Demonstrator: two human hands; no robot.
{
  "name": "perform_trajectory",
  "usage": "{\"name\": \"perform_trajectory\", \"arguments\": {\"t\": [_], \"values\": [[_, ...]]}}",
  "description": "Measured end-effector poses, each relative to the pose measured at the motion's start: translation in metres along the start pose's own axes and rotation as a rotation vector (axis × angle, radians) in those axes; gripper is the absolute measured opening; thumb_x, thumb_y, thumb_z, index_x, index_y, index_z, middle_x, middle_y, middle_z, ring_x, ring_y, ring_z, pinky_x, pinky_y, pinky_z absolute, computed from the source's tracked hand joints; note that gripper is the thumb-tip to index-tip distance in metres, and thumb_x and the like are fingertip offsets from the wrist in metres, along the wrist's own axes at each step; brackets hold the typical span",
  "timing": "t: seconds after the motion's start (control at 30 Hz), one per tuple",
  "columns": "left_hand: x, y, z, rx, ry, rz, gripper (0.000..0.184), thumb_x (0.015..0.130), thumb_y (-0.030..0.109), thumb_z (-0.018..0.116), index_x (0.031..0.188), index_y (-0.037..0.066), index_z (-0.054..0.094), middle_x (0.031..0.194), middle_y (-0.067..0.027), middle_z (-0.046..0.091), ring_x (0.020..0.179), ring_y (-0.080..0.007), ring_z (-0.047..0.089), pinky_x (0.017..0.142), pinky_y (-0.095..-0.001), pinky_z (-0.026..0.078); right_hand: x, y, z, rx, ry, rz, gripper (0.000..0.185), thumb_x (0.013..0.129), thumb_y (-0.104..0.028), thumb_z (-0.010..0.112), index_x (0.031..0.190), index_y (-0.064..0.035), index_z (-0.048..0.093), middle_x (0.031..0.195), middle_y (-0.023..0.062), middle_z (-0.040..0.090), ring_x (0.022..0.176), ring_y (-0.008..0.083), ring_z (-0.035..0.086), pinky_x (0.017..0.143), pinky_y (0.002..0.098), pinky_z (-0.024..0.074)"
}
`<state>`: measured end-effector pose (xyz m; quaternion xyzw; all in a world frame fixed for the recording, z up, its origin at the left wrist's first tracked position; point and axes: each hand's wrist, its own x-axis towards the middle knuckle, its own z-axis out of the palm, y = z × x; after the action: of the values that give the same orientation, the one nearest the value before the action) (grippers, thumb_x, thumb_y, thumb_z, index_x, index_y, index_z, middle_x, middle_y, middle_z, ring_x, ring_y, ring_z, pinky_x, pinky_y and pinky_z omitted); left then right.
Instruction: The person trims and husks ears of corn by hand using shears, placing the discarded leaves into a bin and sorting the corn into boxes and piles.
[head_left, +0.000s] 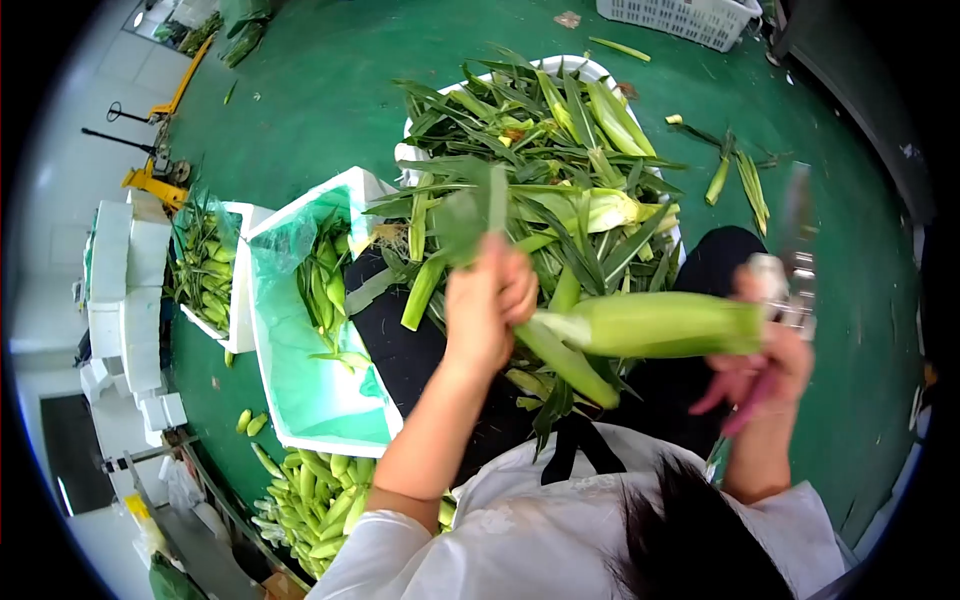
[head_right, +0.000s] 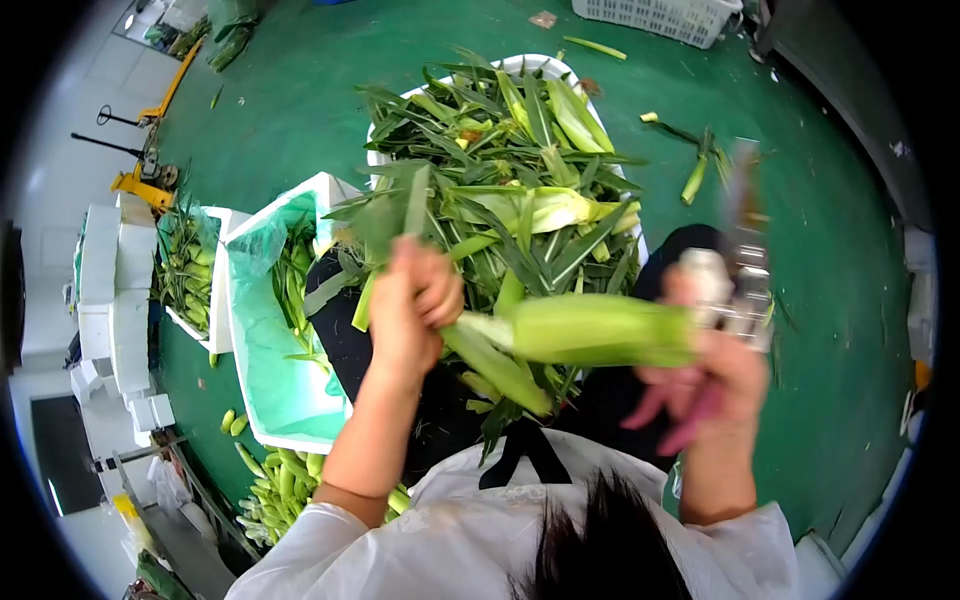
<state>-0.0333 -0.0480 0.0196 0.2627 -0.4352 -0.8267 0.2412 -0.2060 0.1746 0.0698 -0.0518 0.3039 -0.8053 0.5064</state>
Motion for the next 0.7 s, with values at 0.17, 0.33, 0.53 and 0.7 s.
{"name": "perform_trajectory", "arguments": {"t": [0.17,0.33,0.53,0.7], "values": [[0.068,-0.01,-0.014,1.532,-0.089,0.124,0.054,0.091,0.047,0.06,0.075,-0.005,0.058,0.071,-0.0175,0.061,0.065,-0.0382,0.057,0.064,-0.0448,0.047,-0.021,-0.081,-0.012,-0.138,-0.062,-0.315,0.035,0.082,-0.009,0.061,0.106,-0.0062,0.035,0.056,-0.0055,0.046,0.043,0.0053,0.045,0.053,0.0233,0.0465],[0.02,0.056,0.063,1.872,-0.05,0.575,0.042,0.07,0.036,0.081,0.077,-0.002,0.065,0.083,-0.0162,0.064,0.08,-0.0342,0.063,0.072,-0.0428,0.051,-0.012,-0.045,0.019,-0.525,0.197,-0.395,0.038,0.087,-0.01,0.06,0.122,-0.0015,0.049,0.086,0.0015,0.056,0.062,0.0059,0.055,0.051,0.021,0.0458],[-0.022,0.045,0.101,1.214,-0.228,0.427,0.036,0.082,0.024,0.074,0.068,0.002,0.048,0.06,-0.0116,0.05,0.051,-0.0264,0.048,0.05,-0.034,0.041,0.022,0.036,0.037,-0.712,0.188,-0.357,0.027,0.088,-0.003,0.06,0.113,-0.0038,0.053,0.089,-0.0019,0.054,0.066,0.0024,0.049,0.057,0.0177,0.04],[-0.027,0.031,0.068,1.292,-0.114,0.498,0.026,0.096,0.013,0.056,0.074,0.001,0.047,0.064,-0.014,0.054,0.053,-0.0318,0.057,0.049,-0.0386,0.044,0.021,0.06,0.047,-0.561,0.173,-0.129,0.027,0.088,-0.006,0.06,0.113,-0.0039,0.051,0.087,-0.0004,0.055,0.068,0.0039,0.05,0.056,0.0187,0.0419]]}}
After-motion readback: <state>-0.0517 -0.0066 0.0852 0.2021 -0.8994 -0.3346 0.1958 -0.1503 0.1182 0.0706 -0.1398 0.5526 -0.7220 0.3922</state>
